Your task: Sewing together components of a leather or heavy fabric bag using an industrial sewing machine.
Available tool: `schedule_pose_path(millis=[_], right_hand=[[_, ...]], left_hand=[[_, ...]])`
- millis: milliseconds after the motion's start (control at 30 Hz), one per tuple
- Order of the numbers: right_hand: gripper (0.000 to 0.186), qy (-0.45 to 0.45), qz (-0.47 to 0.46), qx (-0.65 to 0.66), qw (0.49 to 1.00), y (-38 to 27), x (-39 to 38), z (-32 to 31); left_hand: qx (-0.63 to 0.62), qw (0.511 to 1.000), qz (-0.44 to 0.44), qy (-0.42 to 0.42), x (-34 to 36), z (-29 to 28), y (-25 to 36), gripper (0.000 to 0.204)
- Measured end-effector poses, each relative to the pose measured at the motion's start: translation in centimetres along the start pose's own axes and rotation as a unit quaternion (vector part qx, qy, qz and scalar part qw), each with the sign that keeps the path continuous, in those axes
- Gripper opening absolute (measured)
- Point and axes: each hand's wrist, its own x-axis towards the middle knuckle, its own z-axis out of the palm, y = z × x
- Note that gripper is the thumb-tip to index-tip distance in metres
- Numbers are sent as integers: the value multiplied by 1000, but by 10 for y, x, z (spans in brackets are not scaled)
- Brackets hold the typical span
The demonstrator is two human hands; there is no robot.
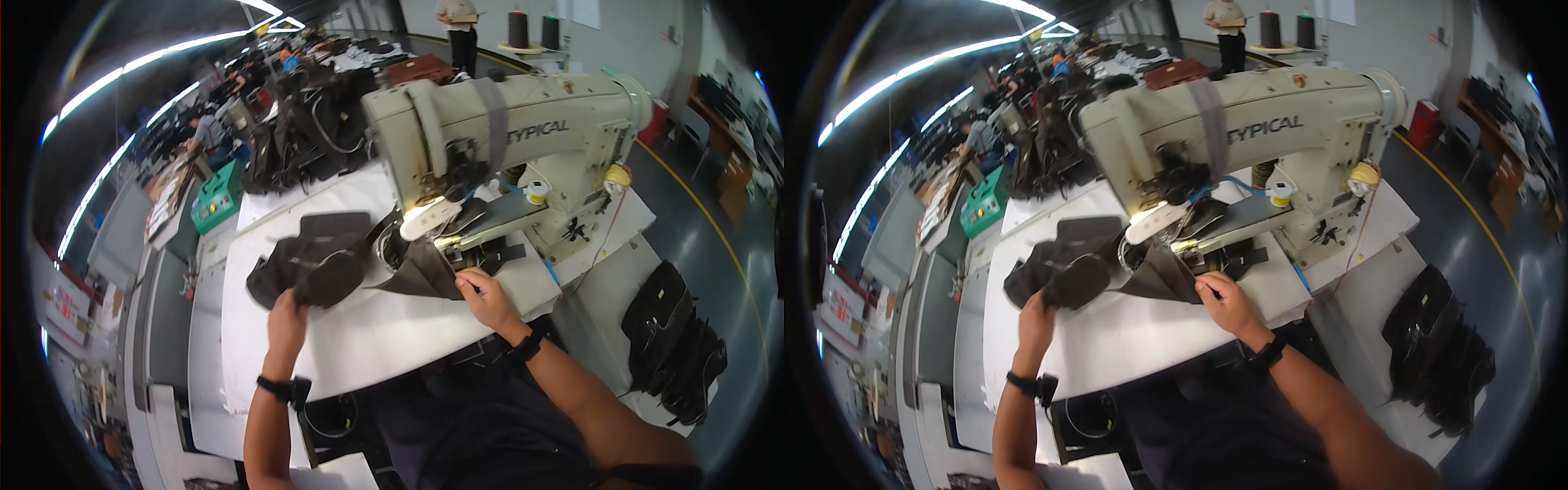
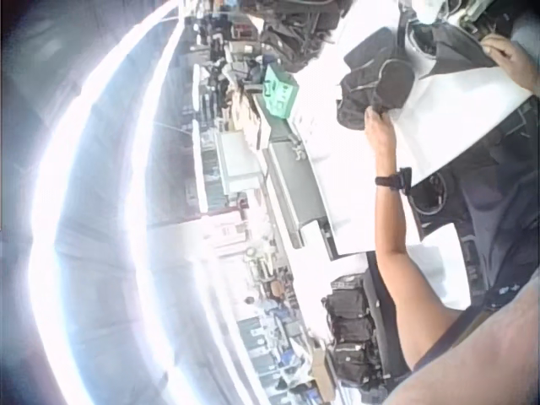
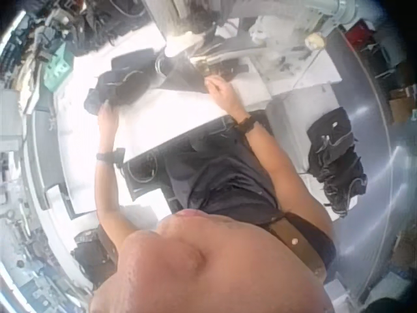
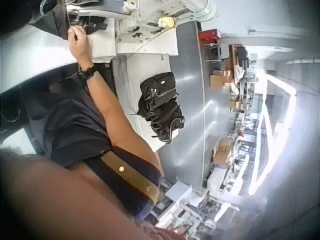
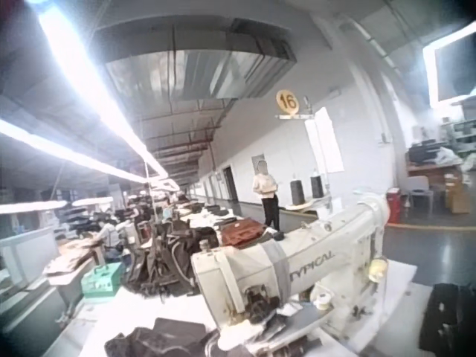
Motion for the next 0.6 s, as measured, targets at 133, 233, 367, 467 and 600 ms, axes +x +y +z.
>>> schedule_pose_path(millis=[133, 233, 367, 467, 600], right_hand=[[19, 10, -30, -11, 999, 2, 1, 0], [19, 7, -34, -19, 999, 2, 0, -1], [19, -16, -8, -9, 1000, 0, -1, -3], [21, -29, -15, -30, 999, -3, 0, -5], [21, -44, 7, -23, 999, -6, 0, -6]], left_hand=[[-97, 990, -99, 5, 58, -50, -44, 25], [-142, 983, -74, 86, 147, -77, -54, 27], [-14, 978, -51, 202, 292, -119, -42, 33], [-24, 936, 57, 346, 391, -143, -40, 37], [9, 888, 192, 419, 497, -131, -58, 38]])
